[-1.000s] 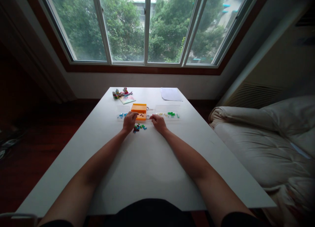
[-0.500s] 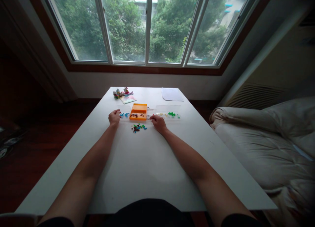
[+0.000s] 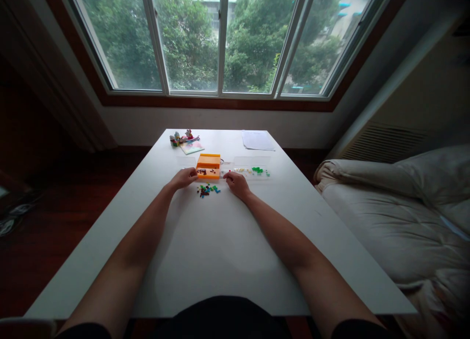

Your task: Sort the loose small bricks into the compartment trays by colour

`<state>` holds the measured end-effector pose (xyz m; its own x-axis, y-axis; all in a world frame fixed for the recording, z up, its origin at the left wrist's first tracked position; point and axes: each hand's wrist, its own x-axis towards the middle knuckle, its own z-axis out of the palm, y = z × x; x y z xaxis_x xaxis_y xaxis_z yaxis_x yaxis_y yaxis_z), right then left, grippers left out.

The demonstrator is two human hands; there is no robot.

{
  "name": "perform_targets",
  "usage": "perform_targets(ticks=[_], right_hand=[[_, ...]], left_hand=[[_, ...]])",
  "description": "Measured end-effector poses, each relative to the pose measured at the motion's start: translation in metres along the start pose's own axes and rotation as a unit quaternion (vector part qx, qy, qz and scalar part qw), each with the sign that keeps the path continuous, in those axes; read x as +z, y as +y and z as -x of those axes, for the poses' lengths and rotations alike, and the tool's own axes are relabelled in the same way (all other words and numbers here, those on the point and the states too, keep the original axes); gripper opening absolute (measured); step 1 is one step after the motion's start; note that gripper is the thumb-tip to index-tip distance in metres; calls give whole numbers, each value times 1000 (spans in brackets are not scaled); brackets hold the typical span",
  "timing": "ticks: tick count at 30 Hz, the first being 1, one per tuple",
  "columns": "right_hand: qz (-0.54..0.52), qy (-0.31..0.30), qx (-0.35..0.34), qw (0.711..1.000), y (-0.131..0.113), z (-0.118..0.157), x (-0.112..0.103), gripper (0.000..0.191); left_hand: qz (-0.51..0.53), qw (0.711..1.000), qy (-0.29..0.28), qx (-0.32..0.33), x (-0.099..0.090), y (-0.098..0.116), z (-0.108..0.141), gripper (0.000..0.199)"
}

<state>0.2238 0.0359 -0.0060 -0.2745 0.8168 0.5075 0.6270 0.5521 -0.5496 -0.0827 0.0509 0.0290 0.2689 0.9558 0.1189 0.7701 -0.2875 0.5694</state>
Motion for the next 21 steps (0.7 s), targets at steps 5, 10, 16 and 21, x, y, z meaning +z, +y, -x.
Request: perform_targets(ticks=[5, 10, 16, 21], right_hand=[[3, -20, -68, 998, -29, 0, -1, 27], [26, -130, -135, 982, -63, 10, 9, 26], [64, -98, -91, 989, -49, 10, 16, 21], [34, -32, -12, 999, -18, 4, 6, 21]], left_hand=[[-35, 989, -136, 45, -13, 8, 6, 32], [-51, 978, -196, 44, -8, -1, 6, 38], [54, 971, -216, 81, -12, 17, 9, 36], [148, 935, -306, 99, -21, 40, 18, 32]])
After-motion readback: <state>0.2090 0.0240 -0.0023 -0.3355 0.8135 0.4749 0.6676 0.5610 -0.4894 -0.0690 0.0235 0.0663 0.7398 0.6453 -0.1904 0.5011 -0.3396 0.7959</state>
